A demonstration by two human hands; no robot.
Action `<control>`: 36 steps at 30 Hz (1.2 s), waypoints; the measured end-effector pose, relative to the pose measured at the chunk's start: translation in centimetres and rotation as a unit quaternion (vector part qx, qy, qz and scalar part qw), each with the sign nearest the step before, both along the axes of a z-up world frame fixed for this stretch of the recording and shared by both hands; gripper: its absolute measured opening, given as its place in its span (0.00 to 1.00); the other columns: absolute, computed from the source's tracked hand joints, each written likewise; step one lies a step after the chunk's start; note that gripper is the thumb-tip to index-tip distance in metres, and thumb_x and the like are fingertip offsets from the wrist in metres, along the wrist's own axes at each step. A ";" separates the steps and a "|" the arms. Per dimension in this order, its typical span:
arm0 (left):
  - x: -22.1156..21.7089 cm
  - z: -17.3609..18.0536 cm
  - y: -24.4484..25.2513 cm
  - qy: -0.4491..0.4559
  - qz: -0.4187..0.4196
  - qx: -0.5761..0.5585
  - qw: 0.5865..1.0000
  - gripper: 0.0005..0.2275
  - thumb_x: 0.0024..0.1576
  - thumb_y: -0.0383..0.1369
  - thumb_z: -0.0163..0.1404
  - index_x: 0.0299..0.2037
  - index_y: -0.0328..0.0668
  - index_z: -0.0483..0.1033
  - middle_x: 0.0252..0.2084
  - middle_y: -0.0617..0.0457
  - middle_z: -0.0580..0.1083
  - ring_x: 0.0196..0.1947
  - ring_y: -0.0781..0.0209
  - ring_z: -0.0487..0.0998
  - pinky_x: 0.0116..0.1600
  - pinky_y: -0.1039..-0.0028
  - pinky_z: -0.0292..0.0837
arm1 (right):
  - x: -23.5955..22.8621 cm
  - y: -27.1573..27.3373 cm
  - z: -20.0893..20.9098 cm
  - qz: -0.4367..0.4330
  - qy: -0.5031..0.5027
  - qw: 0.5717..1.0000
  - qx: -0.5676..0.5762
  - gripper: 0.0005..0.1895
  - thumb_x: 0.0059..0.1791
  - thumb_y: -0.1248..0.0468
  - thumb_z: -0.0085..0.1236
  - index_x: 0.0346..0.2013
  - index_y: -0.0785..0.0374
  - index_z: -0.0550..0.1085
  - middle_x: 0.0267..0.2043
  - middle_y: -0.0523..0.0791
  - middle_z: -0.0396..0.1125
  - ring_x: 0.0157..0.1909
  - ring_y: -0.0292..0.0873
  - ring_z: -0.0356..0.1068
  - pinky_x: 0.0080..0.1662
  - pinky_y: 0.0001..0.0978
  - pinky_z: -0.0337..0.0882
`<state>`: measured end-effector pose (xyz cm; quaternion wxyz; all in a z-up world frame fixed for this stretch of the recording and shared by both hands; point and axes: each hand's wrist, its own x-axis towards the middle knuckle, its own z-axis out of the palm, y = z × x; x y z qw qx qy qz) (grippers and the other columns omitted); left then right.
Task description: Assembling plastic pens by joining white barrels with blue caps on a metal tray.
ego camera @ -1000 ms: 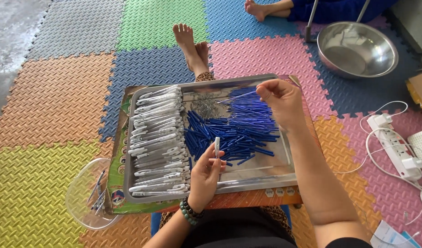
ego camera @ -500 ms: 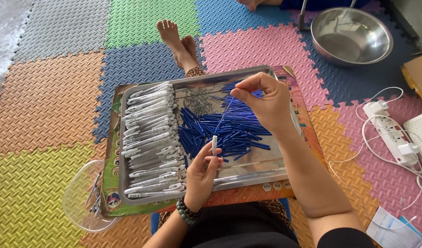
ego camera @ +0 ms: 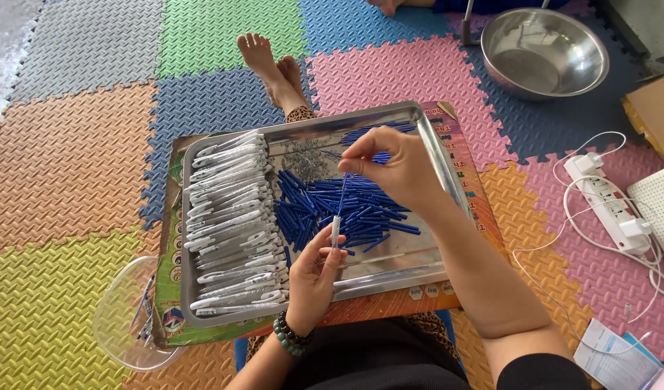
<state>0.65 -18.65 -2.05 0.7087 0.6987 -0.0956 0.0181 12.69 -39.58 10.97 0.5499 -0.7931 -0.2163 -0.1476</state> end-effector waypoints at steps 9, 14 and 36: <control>0.0 0.1 0.1 0.001 -0.007 -0.003 1.000 0.22 0.68 0.26 0.54 0.73 0.36 0.71 0.60 0.44 0.83 0.49 0.62 0.88 0.52 0.75 0.89 | -1.8 0.0 -1.1 0.154 0.120 0.974 -0.113 0.13 0.51 0.64 0.72 0.50 0.54 0.89 0.43 0.43 0.85 0.32 0.32 0.73 0.35 0.23 0.72; -0.1 -0.1 0.1 0.002 -0.001 -0.012 1.000 0.23 0.68 0.24 0.53 0.74 0.37 0.70 0.61 0.43 0.82 0.50 0.62 0.87 0.51 0.76 0.88 | -2.8 -2.4 -3.5 -0.005 0.078 0.983 -0.167 0.08 0.51 0.65 0.73 0.45 0.56 0.89 0.40 0.40 0.83 0.34 0.34 0.74 0.40 0.26 0.74; 0.1 -0.8 -0.1 0.010 0.000 0.010 1.000 0.22 0.69 0.26 0.53 0.74 0.43 0.74 0.58 0.42 0.84 0.47 0.52 0.90 0.53 0.61 0.88 | -6.0 -3.9 -4.1 -0.053 -0.005 0.987 -0.150 0.06 0.49 0.64 0.79 0.38 0.50 0.89 0.38 0.38 0.84 0.45 0.41 0.80 0.50 0.31 0.80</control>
